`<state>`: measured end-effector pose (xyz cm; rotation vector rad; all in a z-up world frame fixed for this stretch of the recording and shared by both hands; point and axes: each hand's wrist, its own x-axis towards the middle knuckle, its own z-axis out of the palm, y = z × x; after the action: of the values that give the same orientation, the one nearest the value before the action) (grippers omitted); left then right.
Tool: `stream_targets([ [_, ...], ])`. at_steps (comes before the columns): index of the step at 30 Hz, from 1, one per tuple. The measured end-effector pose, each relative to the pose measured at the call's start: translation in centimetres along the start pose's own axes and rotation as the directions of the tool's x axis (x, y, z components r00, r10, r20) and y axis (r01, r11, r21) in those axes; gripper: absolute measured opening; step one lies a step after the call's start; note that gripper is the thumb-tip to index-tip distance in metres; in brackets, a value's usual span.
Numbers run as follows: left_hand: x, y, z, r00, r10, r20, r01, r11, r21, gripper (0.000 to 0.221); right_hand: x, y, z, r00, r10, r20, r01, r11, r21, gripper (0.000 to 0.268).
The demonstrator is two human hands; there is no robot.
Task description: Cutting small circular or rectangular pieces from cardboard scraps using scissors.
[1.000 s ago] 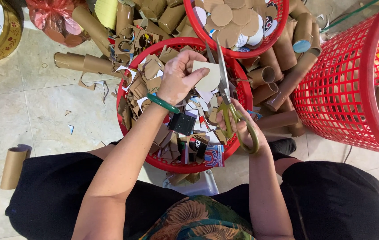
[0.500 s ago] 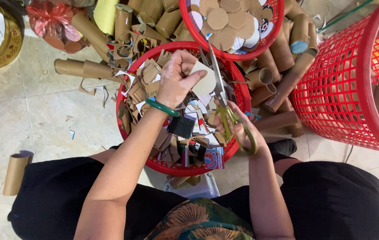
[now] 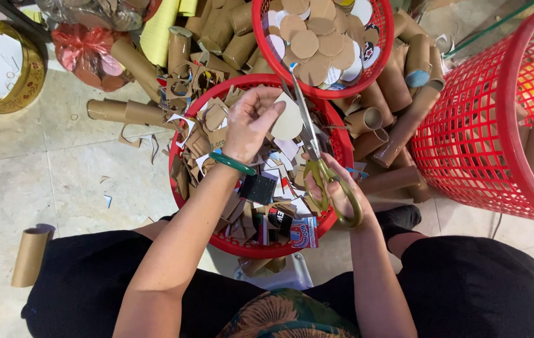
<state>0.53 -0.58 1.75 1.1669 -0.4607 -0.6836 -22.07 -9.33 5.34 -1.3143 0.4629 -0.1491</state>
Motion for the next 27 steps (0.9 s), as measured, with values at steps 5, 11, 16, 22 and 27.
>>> stream_targets([
  [5, -0.7, -1.3, 1.4, 0.997, -0.067, 0.041, 0.073, 0.978, -0.197, 0.035, 0.1, 0.2, 0.3, 0.999, 0.033, -0.006, -0.032, 0.985, 0.17, 0.123],
  [11, -1.0, -1.3, 1.4, 0.995, -0.077, 0.062, 0.081, 0.994, -0.072, 0.036, 0.2, -0.1, 0.6, 1.0, 0.03, -0.005, -0.029, 0.997, 0.074, 0.126],
  [16, -1.1, -0.9, 1.3, 0.992, -0.091, 0.087, 0.088, 0.995, 0.046, 0.037, 0.2, 1.2, -0.1, 1.0, 0.018, -0.011, -0.017, 0.994, 0.108, 0.12],
  [22, -0.8, 0.3, 0.5, 0.994, -0.001, 0.106, 0.004, 1.0, -0.03, 0.038, 0.5, 2.9, -1.1, 1.0, -0.014, -0.02, 0.019, 0.969, 0.246, 0.105],
  [27, -1.2, 1.2, 0.9, 0.995, -0.032, 0.097, 0.018, 0.99, 0.14, 0.039, 0.7, 1.1, 0.1, 1.0, -0.002, 0.0, 0.002, 0.994, 0.105, 0.124],
])
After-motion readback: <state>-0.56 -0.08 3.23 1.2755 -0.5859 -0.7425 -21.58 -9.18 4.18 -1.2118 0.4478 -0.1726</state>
